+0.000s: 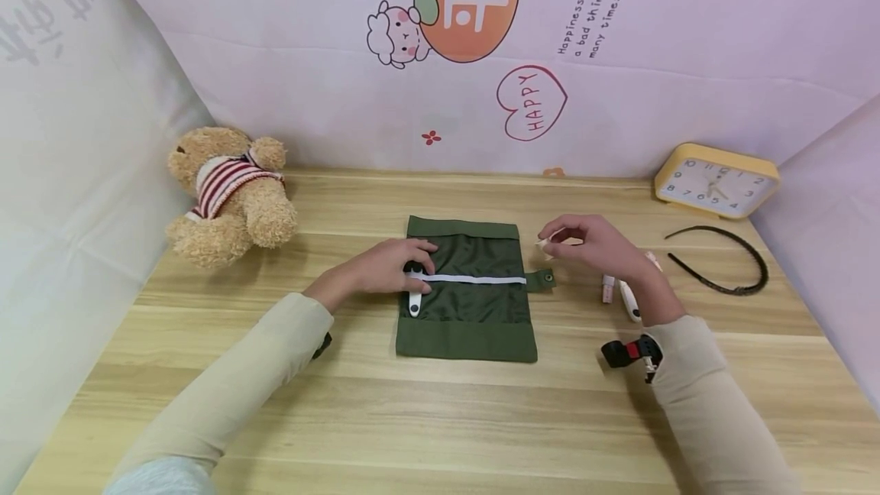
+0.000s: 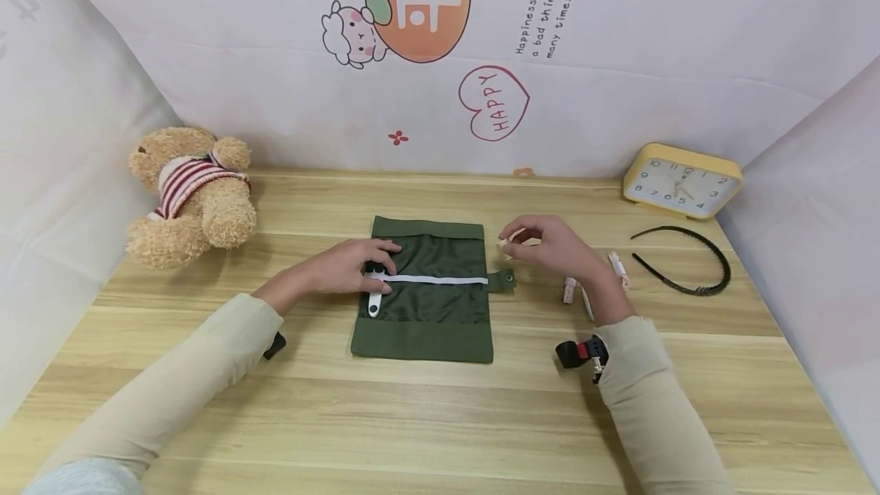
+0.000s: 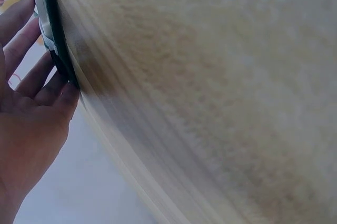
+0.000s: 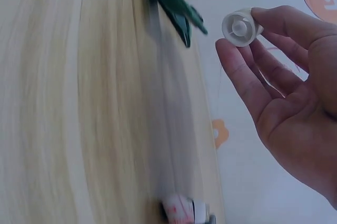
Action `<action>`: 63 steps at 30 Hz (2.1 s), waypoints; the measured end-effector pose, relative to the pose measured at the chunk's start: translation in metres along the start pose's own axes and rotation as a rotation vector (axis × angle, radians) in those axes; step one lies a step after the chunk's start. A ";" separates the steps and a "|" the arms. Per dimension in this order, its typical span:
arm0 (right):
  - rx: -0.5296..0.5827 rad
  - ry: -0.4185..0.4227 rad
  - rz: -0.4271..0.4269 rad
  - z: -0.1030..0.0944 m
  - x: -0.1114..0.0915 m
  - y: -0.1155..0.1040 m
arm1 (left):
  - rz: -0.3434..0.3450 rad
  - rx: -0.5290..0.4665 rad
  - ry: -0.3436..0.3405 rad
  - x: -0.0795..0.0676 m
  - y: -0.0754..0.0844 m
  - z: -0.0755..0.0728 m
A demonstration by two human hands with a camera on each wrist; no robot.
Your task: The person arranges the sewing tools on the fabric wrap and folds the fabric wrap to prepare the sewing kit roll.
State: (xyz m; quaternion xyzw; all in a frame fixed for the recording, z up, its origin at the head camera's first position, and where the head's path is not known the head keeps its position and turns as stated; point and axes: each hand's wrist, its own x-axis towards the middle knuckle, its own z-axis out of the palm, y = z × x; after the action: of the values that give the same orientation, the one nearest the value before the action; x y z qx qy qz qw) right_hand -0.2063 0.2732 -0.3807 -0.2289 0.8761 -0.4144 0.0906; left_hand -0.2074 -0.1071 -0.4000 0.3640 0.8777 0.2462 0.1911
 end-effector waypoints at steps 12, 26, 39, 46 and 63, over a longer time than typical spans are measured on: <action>0.064 -0.024 -0.021 0.018 0.019 -0.013 | -0.002 0.003 -0.003 0.000 0.000 0.000; 0.129 -0.049 -0.025 0.037 0.038 -0.028 | 0.004 0.012 0.002 0.001 -0.002 0.001; 0.190 -0.117 0.023 0.047 0.048 -0.044 | -0.012 0.020 0.000 -0.001 0.001 -0.001; 0.204 -0.132 0.004 0.052 0.057 -0.044 | -0.007 0.004 0.007 0.001 0.002 -0.001; 0.192 -0.201 -0.002 0.074 0.080 -0.056 | -0.023 -0.061 0.018 0.002 0.000 -0.002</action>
State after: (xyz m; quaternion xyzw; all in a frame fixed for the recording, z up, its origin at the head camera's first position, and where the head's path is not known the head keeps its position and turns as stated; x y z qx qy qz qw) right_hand -0.2322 0.1539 -0.3821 -0.2604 0.8188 -0.4712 0.1992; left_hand -0.2100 -0.1061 -0.3990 0.3456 0.8757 0.2736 0.1972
